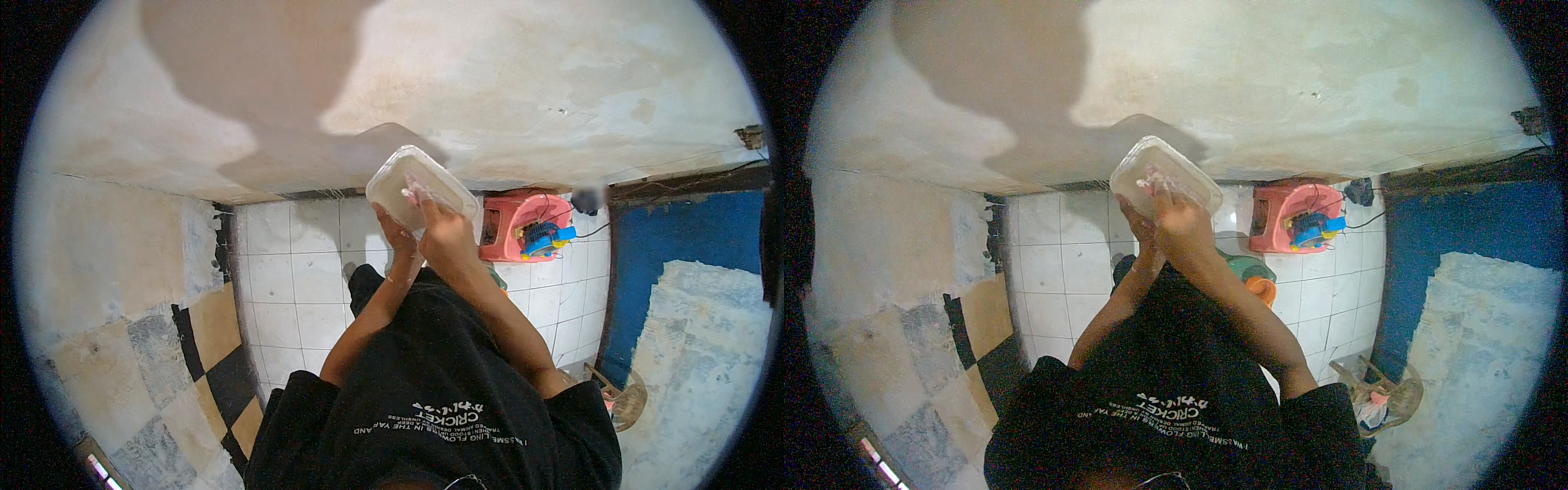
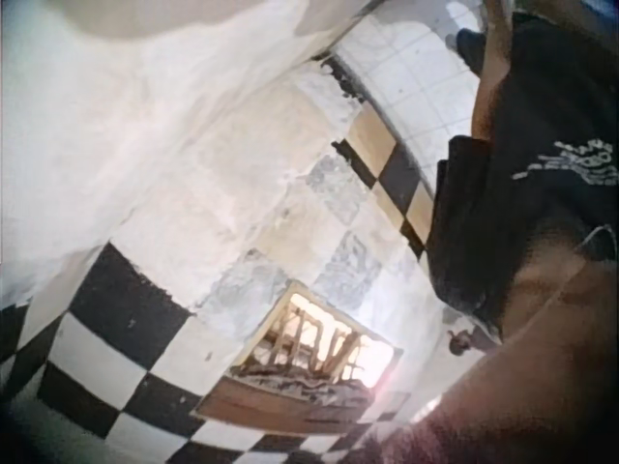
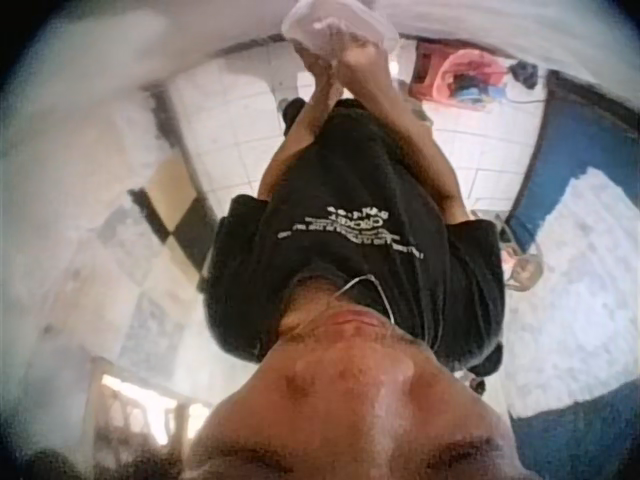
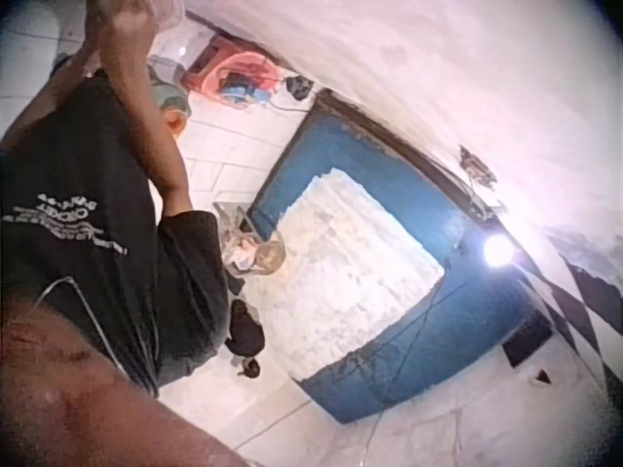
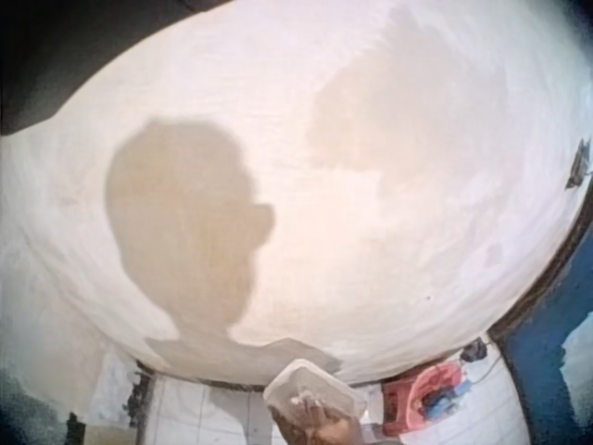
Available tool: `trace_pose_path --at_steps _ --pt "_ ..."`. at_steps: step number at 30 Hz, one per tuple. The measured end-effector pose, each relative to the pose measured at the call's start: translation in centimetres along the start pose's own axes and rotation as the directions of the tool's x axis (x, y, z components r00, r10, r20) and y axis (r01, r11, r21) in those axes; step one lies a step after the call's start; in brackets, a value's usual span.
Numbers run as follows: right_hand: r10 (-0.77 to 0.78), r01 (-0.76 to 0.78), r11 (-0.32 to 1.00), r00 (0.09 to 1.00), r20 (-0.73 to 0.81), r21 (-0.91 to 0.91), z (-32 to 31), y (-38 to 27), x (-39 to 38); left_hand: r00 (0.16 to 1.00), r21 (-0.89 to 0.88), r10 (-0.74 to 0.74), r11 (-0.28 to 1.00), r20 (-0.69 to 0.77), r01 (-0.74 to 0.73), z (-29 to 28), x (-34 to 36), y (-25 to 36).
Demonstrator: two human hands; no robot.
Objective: The person applies a white plaster mixture from a container onto a wall using a putty knife, smoothing it over various patches of the surface.
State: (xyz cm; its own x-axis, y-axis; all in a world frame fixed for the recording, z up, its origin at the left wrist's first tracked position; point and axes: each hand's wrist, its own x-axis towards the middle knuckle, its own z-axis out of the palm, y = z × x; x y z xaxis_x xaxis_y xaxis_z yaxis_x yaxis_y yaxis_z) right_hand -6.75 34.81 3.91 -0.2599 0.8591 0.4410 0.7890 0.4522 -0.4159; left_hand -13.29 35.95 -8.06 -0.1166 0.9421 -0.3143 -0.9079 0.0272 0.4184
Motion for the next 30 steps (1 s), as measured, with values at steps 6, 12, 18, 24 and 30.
trace_pose_path --at_steps 6,12,18,24,30 --pt "0.145 -0.108 0.976 0.971 0.19 -0.189 0.4 -0.3 1.5 0.994 0.102 0.097 0.99 0.046 -0.101 0.0 -0.6 0.1" --pt "0.105 -0.072 0.987 0.965 0.24 -0.144 0.2 -0.8 1.6 0.988 0.134 0.108 0.983 0.107 -0.122 0.0 -0.5 -0.3" --pt "0.238 -0.216 0.969 0.947 0.216 -0.12 -1.7 -1.1 1.6 0.987 0.107 0.108 0.987 0.12 -0.121 -1.1 0.0 -1.1" --pt "0.155 -0.106 0.973 0.958 0.24 -0.206 -0.8 -3.4 2.0 0.964 0.081 0.178 0.977 0.196 -0.196 -4.7 1.8 -3.3" --pt "0.195 -0.153 0.967 0.959 0.206 -0.203 -0.9 -2.5 2.0 0.988 0.101 0.122 0.986 0.099 -0.132 -0.9 -0.7 -1.2"
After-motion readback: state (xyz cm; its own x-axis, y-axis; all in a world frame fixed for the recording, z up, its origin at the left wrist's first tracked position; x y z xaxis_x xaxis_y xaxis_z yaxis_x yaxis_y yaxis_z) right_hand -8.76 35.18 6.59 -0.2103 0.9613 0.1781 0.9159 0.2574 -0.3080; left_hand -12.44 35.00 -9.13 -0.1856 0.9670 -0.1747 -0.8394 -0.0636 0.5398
